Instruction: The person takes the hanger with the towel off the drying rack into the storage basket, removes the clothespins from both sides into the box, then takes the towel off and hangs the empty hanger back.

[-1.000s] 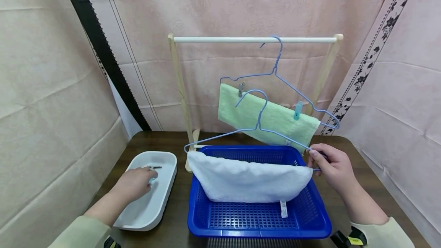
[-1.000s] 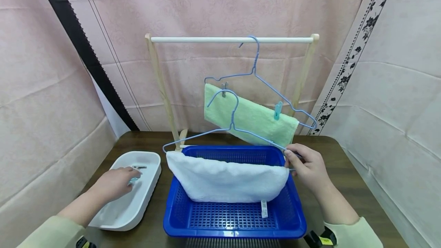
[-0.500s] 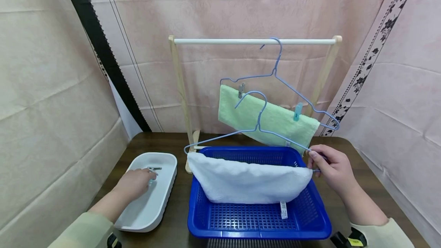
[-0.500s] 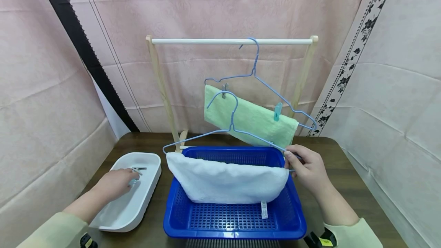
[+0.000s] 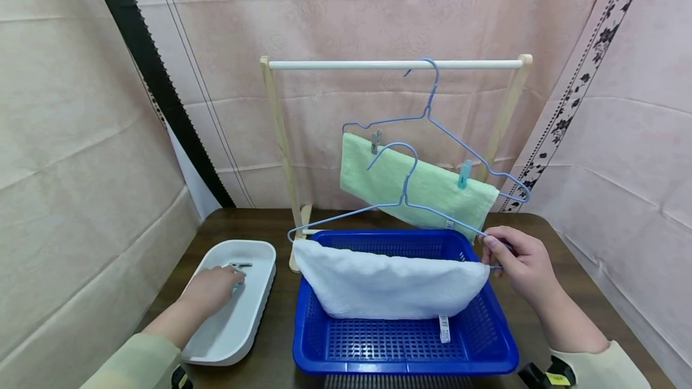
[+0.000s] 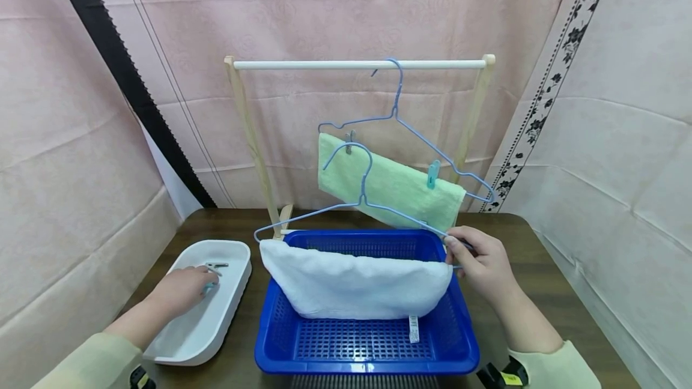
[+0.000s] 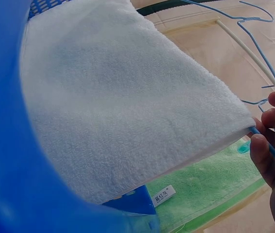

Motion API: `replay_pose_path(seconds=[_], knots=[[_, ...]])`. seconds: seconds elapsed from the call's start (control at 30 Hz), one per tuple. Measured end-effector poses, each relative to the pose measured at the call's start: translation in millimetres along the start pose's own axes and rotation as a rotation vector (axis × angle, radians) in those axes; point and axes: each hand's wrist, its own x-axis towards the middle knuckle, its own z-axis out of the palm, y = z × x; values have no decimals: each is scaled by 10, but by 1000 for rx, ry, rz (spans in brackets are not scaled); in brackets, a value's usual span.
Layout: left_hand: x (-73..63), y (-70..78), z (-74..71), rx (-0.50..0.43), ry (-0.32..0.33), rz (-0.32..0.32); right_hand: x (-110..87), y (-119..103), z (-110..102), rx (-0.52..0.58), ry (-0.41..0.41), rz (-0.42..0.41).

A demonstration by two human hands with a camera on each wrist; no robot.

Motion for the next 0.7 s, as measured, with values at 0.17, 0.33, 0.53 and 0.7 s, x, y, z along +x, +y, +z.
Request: replay_pose_path(seconds=[0.17, 0.33, 0.53, 0.7], knots=[[-6, -1, 6, -21, -14, -17, 2, -3, 3, 7, 0, -7], [-5, 4, 16, -18, -14, -8, -1, -7, 2, 4, -1, -2], [-11, 1, 31, -16, 7, 0, -4, -23, -3, -12, -1, 9], [-13, -11, 38, -31, 19, 7, 2, -40, -6, -21, 0, 7]])
